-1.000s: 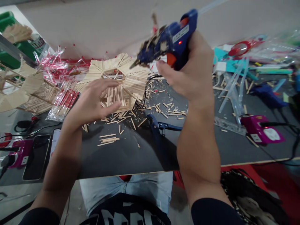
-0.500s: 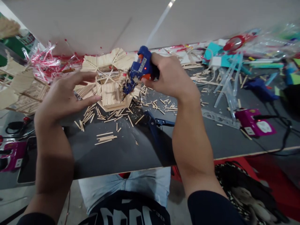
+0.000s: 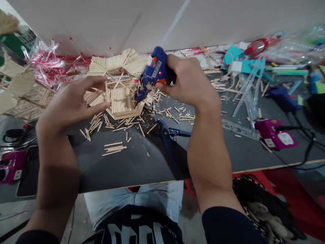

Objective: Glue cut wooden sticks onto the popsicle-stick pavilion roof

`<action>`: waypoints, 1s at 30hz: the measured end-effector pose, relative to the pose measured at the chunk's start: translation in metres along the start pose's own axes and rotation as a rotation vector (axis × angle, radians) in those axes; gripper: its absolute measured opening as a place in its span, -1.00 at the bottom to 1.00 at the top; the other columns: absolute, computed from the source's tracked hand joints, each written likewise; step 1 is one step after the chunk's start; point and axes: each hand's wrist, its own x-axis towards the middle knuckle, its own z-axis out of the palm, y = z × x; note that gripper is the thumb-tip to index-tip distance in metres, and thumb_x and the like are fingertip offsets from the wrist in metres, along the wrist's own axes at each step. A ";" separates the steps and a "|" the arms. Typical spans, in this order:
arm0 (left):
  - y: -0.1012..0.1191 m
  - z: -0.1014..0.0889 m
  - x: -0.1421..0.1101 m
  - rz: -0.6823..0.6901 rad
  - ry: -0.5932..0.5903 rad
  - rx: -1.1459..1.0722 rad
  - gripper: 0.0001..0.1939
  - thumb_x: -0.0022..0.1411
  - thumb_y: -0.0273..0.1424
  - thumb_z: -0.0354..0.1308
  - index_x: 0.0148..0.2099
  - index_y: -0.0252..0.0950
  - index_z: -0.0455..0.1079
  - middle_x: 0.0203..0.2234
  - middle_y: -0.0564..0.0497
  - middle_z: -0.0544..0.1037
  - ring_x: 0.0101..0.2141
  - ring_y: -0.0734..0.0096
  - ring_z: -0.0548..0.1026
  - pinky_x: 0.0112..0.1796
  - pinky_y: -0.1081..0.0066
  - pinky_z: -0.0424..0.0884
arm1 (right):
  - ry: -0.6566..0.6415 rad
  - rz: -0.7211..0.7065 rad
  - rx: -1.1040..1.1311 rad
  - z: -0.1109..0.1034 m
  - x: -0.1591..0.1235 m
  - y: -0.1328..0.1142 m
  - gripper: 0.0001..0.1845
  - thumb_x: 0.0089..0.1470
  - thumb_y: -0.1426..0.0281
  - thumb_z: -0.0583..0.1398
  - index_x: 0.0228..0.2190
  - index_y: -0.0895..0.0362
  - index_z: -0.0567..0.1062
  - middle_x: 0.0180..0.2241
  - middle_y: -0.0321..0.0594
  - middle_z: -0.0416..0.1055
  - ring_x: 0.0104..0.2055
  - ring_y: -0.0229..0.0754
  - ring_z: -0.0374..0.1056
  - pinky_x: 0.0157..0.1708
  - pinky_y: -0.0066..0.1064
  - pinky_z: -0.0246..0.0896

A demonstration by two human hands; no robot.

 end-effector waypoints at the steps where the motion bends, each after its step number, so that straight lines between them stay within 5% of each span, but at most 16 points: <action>1: 0.000 0.000 0.000 0.000 0.001 -0.001 -0.38 0.30 -0.20 0.21 0.35 -0.26 0.30 0.06 -0.10 0.58 0.06 0.11 0.55 0.14 0.14 0.42 | 0.000 0.000 -0.012 0.000 0.000 0.000 -0.71 0.00 0.30 0.30 -0.20 0.09 0.45 -0.42 -0.24 0.41 -0.44 -0.20 0.22 -0.39 -0.33 0.14; 20: 0.000 -0.003 0.000 -0.035 -0.002 -0.003 -0.39 0.26 -0.17 0.24 0.32 -0.09 0.34 0.03 -0.07 0.61 0.07 0.02 0.55 0.15 0.09 0.40 | 0.005 -0.008 -0.066 -0.009 -0.002 -0.008 -0.72 -0.01 0.28 0.33 -0.25 0.05 0.41 -0.40 -0.21 0.45 -0.42 -0.14 0.30 -0.37 -0.28 0.19; 30: 0.001 -0.003 -0.001 0.002 0.000 0.046 -0.40 0.31 -0.20 0.19 0.35 -0.20 0.32 0.00 -0.06 0.62 0.02 0.09 0.56 0.10 0.16 0.41 | 0.021 0.020 -0.029 -0.009 -0.002 -0.011 -0.72 -0.05 0.33 0.31 -0.27 0.04 0.38 -0.39 -0.23 0.42 -0.43 -0.16 0.26 -0.34 -0.27 0.15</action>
